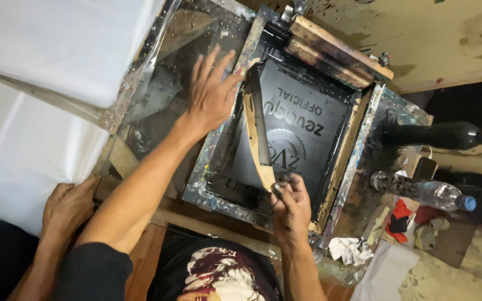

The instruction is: The person performs screen printing on items of clothing using a squeegee and ink on a printing station.

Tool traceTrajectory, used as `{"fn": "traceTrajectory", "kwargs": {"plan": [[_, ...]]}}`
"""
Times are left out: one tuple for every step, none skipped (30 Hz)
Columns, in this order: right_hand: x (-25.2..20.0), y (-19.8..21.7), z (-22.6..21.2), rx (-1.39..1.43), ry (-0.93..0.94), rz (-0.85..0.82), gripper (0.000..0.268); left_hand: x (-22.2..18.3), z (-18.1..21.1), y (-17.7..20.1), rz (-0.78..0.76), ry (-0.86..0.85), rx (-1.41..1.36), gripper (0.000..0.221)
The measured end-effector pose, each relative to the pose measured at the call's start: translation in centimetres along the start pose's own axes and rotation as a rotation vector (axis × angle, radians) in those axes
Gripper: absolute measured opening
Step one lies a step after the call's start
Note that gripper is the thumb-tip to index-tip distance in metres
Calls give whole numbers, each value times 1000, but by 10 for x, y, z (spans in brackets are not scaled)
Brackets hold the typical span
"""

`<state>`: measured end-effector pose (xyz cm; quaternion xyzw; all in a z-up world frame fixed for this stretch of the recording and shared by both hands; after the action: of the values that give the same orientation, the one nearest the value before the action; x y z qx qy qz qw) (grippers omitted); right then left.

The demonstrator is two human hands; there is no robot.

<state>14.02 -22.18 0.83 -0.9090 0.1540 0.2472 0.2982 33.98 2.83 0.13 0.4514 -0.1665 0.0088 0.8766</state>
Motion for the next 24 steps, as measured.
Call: {"fn": "traceTrajectory", "kwargs": {"plan": [[0, 5, 1, 0, 0, 0, 28, 9, -3, -5, 0, -1, 0, 26], [1, 13, 4, -20, -16, 56, 29, 18, -5, -14, -72, -30, 44, 25], [1, 21, 7, -39, -34, 111, 30, 27, -6, -24, -143, -60, 88, 25], [0, 24, 6, -35, -35, 115, 30, 36, -7, -24, -148, -62, 89, 25], [-2, 29, 7, -84, -66, 137, 29, 44, -6, -28, -206, -98, 135, 25], [-2, 33, 9, -133, -97, 158, 28, 52, -6, -32, -262, -133, 182, 28], [-4, 30, 10, -129, -98, 159, 28, 58, -5, -32, -265, -135, 184, 28], [-6, 27, 11, -165, -115, 146, 27, 62, -1, -36, -320, -209, 263, 25], [-9, 24, 12, -201, -132, 134, 26, 64, 3, -41, -374, -284, 341, 24], [-8, 26, 16, -199, -135, 134, 26, 67, 4, -40, -378, -283, 343, 24], [-7, 25, 22, -187, -171, 92, 31, 68, 4, -44, -442, -320, 447, 18], [-6, 24, 29, -172, -204, 53, 36, 69, 5, -49, -506, -362, 550, 18], [-5, 24, 33, -167, -204, 57, 36, 73, 9, -47, -511, -367, 550, 18], [-5, 21, 38, -215, -232, 12, 39, 76, 13, -47, -531, -386, 601, 26], [-5, 19, 44, -263, -260, -34, 42, 78, 17, -47, -551, -406, 652, 36], [-5, 15, 44, -260, -263, -30, 42, 80, 18, -49, -556, -408, 651, 36], [-5, 9, 47, -278, -297, -63, 46, 81, 18, -50, -558, -423, 690, 38], [-6, 3, 49, -296, -330, -99, 50, 83, 18, -51, -558, -436, 730, 40], [-6, 0, 50, -294, -334, -97, 50, 84, 19, -52, -563, -436, 730, 40], [-6, 0, 51, -400, -338, -82, 43, 85, 18, -54, -591, -428, 714, 40], [-6, 0, 51, -507, -342, -66, 37, 86, 18, -56, -619, -421, 698, 39], [-6, 0, 57, -506, -345, -65, 37, 86, 14, -58, -621, -421, 698, 39], [-6, -4, 61, -530, -289, -125, 33, 88, 11, -58, -610, -395, 640, 38], [-5, -7, 63, -554, -231, -183, 30, 91, 8, -59, -596, -369, 582, 38]]}}
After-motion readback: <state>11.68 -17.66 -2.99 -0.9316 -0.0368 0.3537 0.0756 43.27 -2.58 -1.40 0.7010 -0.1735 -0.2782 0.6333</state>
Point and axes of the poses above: each hand's wrist, its own x-axis towards the middle knuckle, its own y-axis out of the back of the hand, z = x × y, the point moved 7 cm from there along x, towards the middle knuckle, and after that the axes turned 3 degrees about x, right-handed, at the moved point
